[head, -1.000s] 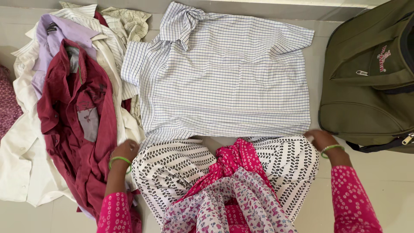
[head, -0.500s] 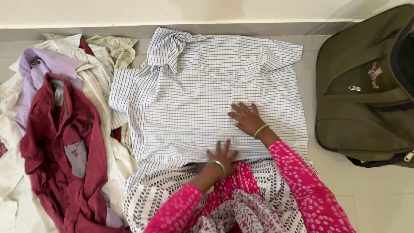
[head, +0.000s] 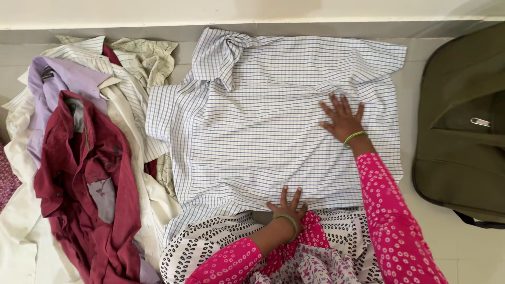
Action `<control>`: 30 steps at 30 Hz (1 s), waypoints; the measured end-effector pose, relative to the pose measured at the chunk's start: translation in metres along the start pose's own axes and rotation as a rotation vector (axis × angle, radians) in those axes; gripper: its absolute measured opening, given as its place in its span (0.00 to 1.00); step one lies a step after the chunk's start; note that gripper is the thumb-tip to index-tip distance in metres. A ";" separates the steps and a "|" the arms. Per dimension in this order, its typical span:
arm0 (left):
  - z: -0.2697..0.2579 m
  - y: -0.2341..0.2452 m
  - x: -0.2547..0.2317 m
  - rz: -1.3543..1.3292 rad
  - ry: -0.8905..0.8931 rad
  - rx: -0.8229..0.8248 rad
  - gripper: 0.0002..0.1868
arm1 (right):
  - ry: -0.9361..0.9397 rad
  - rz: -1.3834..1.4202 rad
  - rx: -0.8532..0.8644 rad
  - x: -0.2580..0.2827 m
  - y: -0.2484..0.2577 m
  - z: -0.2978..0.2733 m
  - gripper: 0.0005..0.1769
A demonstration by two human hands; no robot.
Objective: The person buttons a striped shirt by hand while sitting on the floor and then spreads it out before beginning to fold it.
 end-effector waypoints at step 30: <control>-0.012 0.047 0.045 -0.160 0.161 -0.096 0.40 | 0.479 0.121 -0.231 0.150 -0.004 -0.063 0.38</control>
Point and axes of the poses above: each hand's wrist, its own z-axis towards the middle knuckle, its own y-axis out of the back of the hand, x = y × z, the point moved 8 cm from there along z, towards the middle knuckle, and after that the axes turned 13 degrees about -y, right-handed, at the moved point
